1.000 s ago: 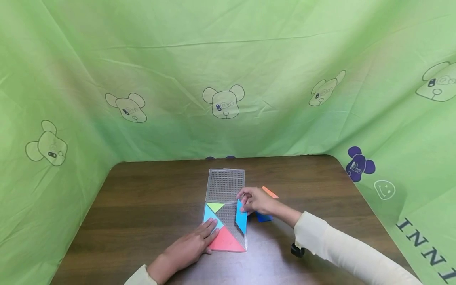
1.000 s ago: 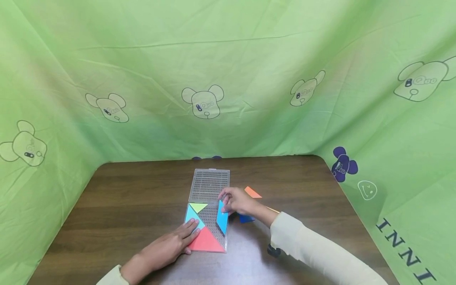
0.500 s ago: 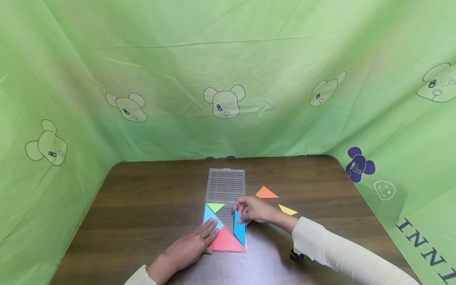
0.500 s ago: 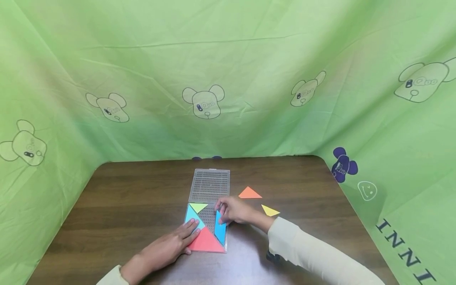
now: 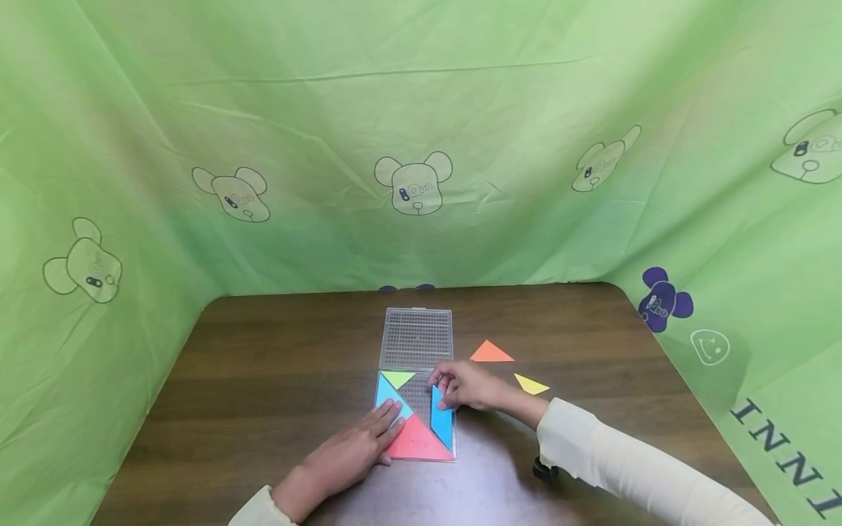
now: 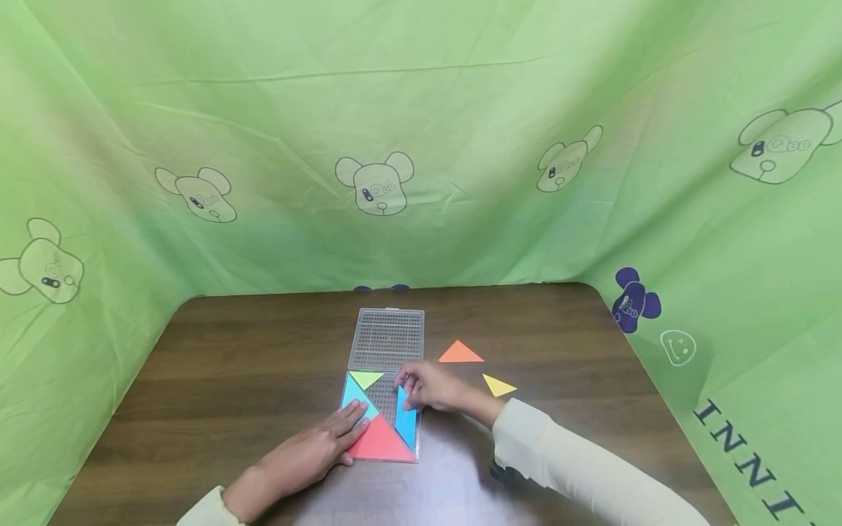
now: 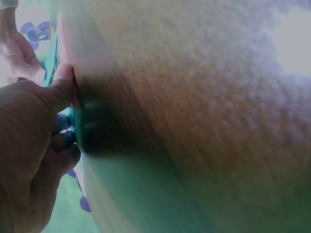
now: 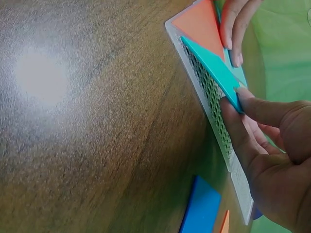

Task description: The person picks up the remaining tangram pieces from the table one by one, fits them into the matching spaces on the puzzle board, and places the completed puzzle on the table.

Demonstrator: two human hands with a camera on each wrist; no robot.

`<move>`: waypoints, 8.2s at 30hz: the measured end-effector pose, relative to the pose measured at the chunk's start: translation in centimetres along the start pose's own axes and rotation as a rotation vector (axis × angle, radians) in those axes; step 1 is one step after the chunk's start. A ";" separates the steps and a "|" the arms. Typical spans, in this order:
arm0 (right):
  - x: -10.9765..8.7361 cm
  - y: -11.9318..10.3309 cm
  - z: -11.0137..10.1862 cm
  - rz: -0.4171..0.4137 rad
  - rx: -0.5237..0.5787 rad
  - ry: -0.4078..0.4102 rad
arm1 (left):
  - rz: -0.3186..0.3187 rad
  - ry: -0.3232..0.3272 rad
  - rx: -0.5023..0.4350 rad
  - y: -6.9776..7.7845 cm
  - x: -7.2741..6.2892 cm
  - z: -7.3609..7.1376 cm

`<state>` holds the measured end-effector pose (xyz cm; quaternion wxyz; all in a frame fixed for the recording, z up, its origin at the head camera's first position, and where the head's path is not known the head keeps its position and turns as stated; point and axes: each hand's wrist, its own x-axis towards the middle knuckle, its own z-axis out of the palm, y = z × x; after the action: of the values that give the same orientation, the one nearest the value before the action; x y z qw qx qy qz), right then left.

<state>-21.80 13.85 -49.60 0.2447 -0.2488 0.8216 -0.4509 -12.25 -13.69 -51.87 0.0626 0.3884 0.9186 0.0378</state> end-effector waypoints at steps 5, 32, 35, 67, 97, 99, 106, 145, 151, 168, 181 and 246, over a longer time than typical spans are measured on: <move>0.2 0.2 0.2 0.009 0.005 0.003 | 0.009 0.017 0.008 0.0 0.0 0.1; -0.1 -0.2 1.9 -0.015 -0.246 0.139 | 0.031 0.063 0.004 -0.1 -0.1 0.2; -0.1 -0.3 2.0 -0.024 -0.260 0.156 | 0.039 0.077 0.019 -0.1 -0.2 0.2; 0.1 -1.7 3.4 0.092 -0.455 0.235 | 0.027 0.060 0.005 0.0 -0.1 0.0; -1.9 -0.1 -3.8 0.161 -0.404 0.384 | 0.052 0.102 0.024 -0.1 -0.2 0.4; -2.0 0.3 -4.6 0.180 -0.417 0.391 | 0.049 0.100 0.018 -0.1 -0.2 0.4; -2.7 1.5 -6.6 0.179 -0.449 0.436 | 0.054 0.100 0.016 -0.1 -0.2 0.4; -3.8 2.6 -4.4 -0.024 -0.654 0.112 | 0.039 0.071 -0.002 0.0 -0.1 0.3; -3.5 2.2 -4.8 -0.017 -0.629 0.143 | 0.044 0.082 0.001 -0.1 -0.1 0.3; -3.5 1.6 -6.9 0.078 -0.330 0.211 | 0.091 0.152 0.034 -0.2 -0.2 0.5; -2.6 2.2 -5.8 0.266 0.360 0.351 | 0.087 0.133 0.019 -0.1 -0.1 0.5; 3.7 -2.3 3.0 0.196 -0.215 0.375 | 0.045 0.080 0.035 -0.1 0.0 0.3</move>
<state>-22.30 8.58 -49.71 0.1024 -0.1047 0.9162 -0.3730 -12.30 -13.79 -52.21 0.0180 0.4082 0.9119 0.0387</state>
